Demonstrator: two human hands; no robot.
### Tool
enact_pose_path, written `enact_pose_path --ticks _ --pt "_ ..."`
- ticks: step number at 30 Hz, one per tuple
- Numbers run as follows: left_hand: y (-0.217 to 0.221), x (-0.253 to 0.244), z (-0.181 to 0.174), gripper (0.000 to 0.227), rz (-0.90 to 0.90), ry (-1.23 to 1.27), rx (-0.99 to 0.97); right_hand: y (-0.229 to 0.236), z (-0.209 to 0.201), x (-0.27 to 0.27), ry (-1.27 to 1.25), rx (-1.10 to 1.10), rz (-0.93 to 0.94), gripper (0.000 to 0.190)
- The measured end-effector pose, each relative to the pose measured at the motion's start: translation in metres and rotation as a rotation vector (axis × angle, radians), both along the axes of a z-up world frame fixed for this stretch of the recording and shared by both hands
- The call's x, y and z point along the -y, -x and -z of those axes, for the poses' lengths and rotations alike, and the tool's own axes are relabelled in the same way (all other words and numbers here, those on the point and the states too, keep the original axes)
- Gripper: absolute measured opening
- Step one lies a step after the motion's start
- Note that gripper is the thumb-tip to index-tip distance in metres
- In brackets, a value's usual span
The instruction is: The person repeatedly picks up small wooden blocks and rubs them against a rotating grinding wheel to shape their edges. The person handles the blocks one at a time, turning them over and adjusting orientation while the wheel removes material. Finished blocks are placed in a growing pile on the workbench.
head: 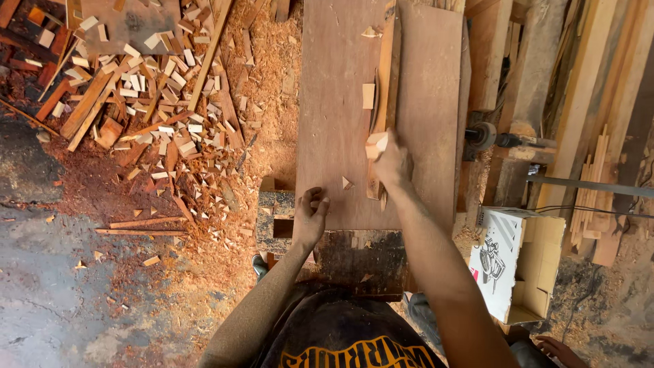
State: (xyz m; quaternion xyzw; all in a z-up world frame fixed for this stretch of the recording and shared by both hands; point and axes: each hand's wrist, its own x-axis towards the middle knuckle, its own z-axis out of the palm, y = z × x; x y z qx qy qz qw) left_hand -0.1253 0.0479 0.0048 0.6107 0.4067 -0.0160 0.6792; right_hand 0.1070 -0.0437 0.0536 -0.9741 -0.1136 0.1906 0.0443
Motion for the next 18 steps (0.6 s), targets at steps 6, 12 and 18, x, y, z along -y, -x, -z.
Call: enact_pose_path --ticks 6,12,18 --pt "0.005 -0.028 -0.005 0.047 -0.084 0.087 0.063 -0.035 0.019 -0.005 -0.073 0.026 0.018 0.072" --pt "0.015 -0.031 -0.007 0.043 -0.080 0.087 0.036 -0.040 0.008 -0.018 -0.094 0.008 0.024 0.075" --pt "0.040 -0.018 -0.007 0.043 -0.014 0.032 0.051 -0.071 0.002 -0.042 -0.099 0.039 0.018 0.080"
